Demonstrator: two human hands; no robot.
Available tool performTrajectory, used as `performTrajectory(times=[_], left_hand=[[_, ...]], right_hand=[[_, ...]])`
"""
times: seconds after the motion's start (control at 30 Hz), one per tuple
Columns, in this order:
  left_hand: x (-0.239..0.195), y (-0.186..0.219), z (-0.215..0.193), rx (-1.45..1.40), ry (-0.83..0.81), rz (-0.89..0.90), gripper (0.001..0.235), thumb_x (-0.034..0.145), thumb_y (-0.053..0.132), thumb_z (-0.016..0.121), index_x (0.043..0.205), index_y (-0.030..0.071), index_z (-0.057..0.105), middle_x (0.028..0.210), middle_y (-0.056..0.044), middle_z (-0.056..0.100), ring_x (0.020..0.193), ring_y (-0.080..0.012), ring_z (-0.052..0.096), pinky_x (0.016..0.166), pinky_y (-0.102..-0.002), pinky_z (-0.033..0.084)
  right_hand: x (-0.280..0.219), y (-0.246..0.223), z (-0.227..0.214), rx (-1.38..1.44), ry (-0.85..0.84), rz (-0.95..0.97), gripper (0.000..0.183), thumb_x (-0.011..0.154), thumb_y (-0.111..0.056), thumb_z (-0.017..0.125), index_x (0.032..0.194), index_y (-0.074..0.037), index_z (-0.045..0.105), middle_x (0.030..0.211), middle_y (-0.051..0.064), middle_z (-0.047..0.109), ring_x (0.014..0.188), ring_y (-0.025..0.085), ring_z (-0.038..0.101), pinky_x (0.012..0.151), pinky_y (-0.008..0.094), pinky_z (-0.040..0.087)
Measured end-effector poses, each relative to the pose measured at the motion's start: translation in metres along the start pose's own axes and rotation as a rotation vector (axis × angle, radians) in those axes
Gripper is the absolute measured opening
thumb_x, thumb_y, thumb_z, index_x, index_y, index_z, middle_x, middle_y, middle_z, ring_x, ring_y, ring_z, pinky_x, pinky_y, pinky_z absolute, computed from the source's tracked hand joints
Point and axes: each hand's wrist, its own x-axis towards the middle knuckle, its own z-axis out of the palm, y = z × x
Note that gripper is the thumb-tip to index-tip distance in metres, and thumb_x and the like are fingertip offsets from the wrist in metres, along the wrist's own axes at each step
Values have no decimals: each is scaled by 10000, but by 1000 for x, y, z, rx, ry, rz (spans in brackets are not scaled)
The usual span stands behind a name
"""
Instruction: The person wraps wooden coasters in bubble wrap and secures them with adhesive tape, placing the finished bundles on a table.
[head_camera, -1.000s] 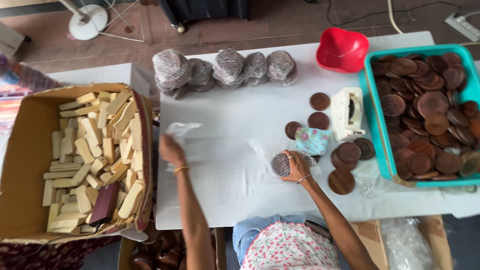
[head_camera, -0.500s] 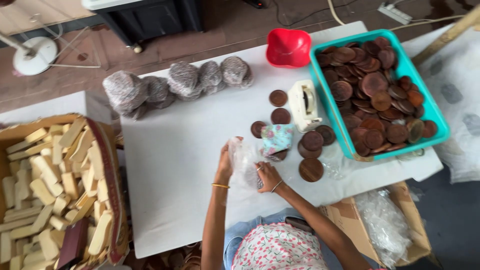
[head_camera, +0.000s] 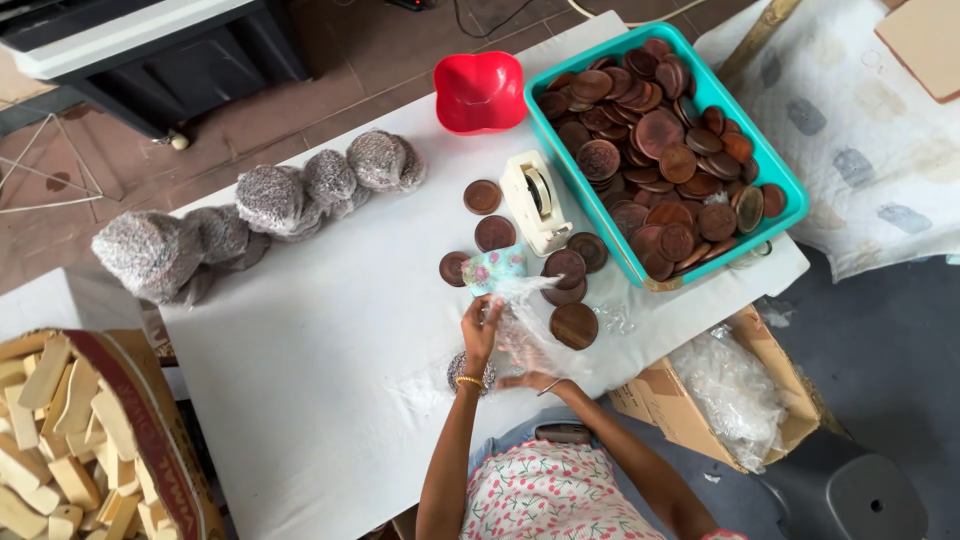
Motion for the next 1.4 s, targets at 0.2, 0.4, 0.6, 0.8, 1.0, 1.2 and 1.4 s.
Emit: performTrajectory(times=[0.2,0.4,0.6,0.8,1.0,1.2,1.4], left_hand=[[-24,0,12,145,-227,137,286,893,177,788,1095,-2,695,951,-95,741,744,-154,697,589,-291,551],[-12,31,18,110,-118,69,273,947,91,679,1140,9,504,944,-80,622,677,-189,727,482,-328,569],[25,-17,35,301,-4,303,272,896,16,725,1069,21,516,849,-140,624,626,-274,652,563,-403,509],[25,-63,71,411,-147,194,282,854,39,756,1022,41,529,867,-171,660,790,-366,681,711,-456,527],[0,-15,57,541,-312,220,403,797,93,811,1100,38,551,1115,-208,646,973,-438,645,827,-507,519],[-50,86,-34,643,-125,422,471,869,109,770,1289,40,569,1410,-198,554,1285,-419,539,1063,-480,468],[-103,76,-96,798,-126,463,569,769,171,825,1295,131,611,1519,-124,445,1379,-362,442,1129,-513,391]], right_hand=[[-22,12,-33,587,677,750,794,739,-555,802,1375,-100,670,1236,65,749,1000,193,724,680,296,436],[-57,46,-93,-511,625,1,896,579,-540,932,1209,19,627,1150,243,685,1034,362,667,858,419,577],[-70,112,-115,-621,654,431,1048,502,-586,957,1175,127,586,891,251,731,813,371,735,682,394,589],[-122,52,-138,376,1416,207,549,913,-451,931,887,-28,582,723,51,582,615,133,467,542,298,355],[-39,52,-119,474,836,342,588,743,-439,897,1093,-18,683,953,63,743,666,120,615,550,300,469],[-22,21,-89,-711,937,531,802,699,-557,907,1176,6,591,1036,186,673,948,394,681,744,497,552],[-16,-41,-61,-684,1058,-105,506,967,-287,749,1345,-15,549,1245,201,618,1154,381,624,957,475,524]])
